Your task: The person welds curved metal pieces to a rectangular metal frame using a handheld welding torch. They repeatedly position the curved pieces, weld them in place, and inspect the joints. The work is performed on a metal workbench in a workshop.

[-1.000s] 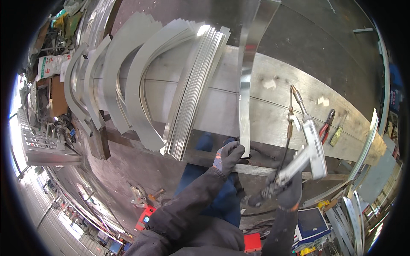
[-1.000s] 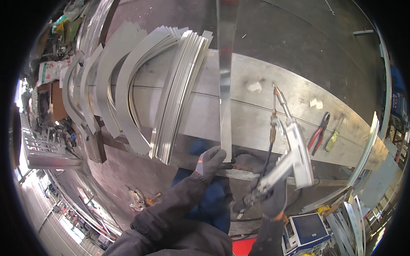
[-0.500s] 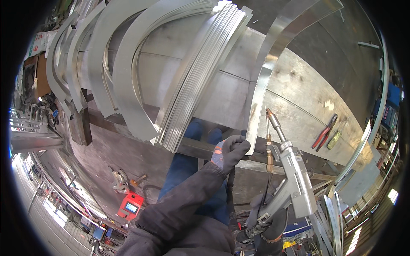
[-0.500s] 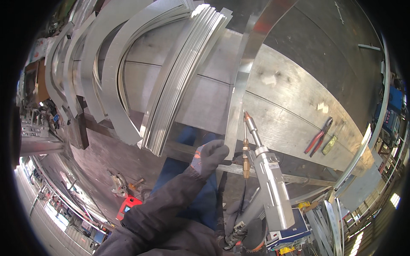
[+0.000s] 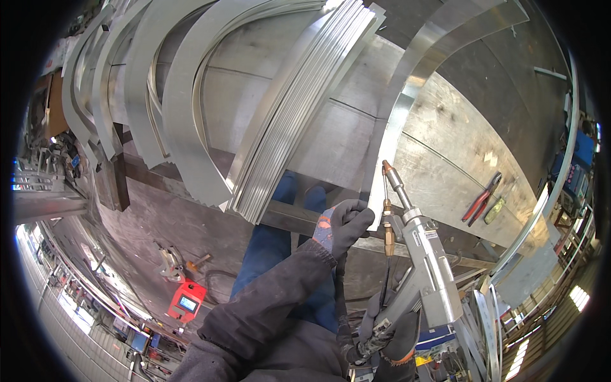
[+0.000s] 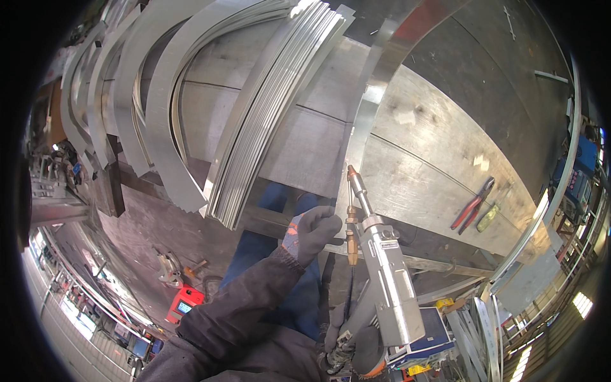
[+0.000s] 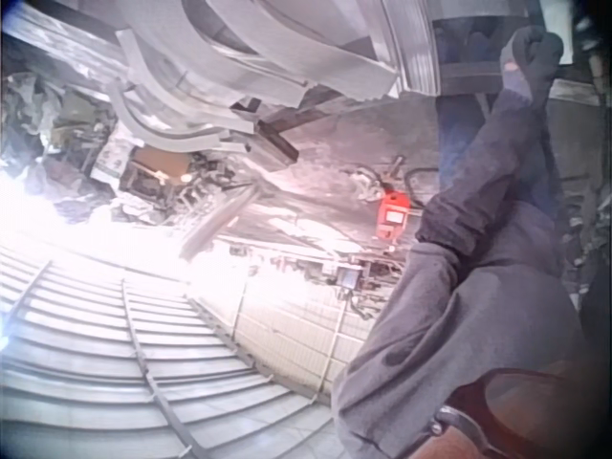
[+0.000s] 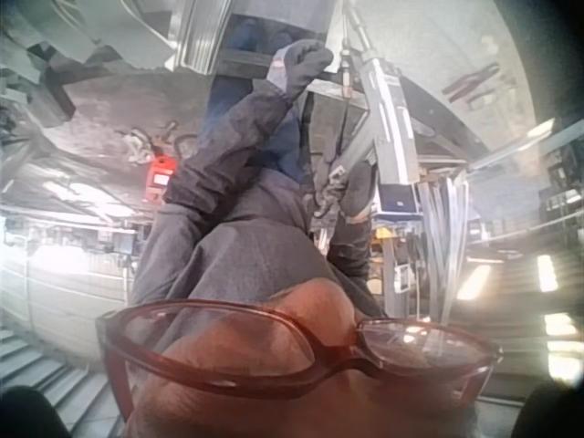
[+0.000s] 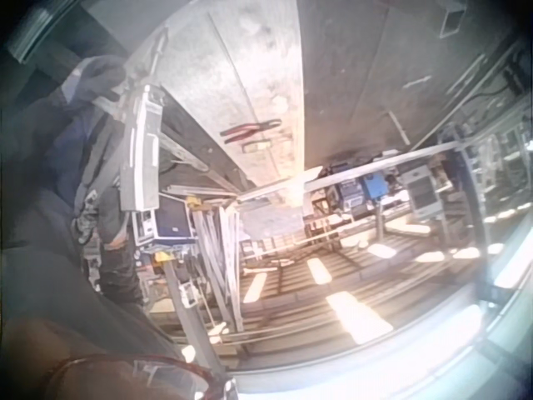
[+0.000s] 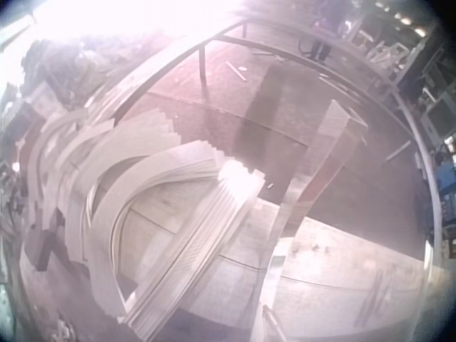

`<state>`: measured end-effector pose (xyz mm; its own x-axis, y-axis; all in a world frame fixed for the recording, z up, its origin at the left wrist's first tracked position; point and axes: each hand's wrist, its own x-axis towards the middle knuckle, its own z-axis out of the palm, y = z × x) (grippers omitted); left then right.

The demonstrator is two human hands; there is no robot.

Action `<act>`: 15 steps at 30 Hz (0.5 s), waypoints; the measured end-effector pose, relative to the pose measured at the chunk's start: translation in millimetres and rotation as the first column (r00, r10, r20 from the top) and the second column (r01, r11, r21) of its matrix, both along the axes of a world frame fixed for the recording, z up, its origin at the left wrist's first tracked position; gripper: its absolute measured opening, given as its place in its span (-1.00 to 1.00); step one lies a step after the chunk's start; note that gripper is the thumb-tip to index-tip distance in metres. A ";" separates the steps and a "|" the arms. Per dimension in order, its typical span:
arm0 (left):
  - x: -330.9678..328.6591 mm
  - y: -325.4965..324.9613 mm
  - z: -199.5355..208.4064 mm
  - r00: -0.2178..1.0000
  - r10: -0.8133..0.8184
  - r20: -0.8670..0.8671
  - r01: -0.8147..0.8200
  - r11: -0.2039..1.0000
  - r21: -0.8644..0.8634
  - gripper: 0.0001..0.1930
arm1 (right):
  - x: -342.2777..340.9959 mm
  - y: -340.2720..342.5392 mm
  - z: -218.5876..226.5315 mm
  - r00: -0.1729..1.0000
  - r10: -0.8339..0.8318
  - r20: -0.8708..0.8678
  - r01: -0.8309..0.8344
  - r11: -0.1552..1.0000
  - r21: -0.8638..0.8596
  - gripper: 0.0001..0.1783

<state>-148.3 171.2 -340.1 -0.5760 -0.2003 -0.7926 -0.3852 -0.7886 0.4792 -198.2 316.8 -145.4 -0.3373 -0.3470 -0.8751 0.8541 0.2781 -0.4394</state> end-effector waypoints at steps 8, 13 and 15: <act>-1.5 -4.3 6.8 1.000 0.008 -0.001 -0.008 1.000 -0.016 -0.63 | -0.1 -7.0 6.0 0.991 0.136 -0.004 -0.133 0.978 0.158 0.03; -2.4 -6.2 9.8 1.000 0.001 -0.005 -0.001 0.999 -0.045 -0.63 | 3.0 -4.6 4.1 0.985 0.171 -0.033 -0.164 0.974 0.156 -0.01; -2.3 -6.3 9.8 1.000 0.000 -0.010 0.000 0.999 -0.039 -0.63 | 5.2 -2.6 4.7 0.984 0.173 -0.048 -0.161 0.969 0.185 -0.03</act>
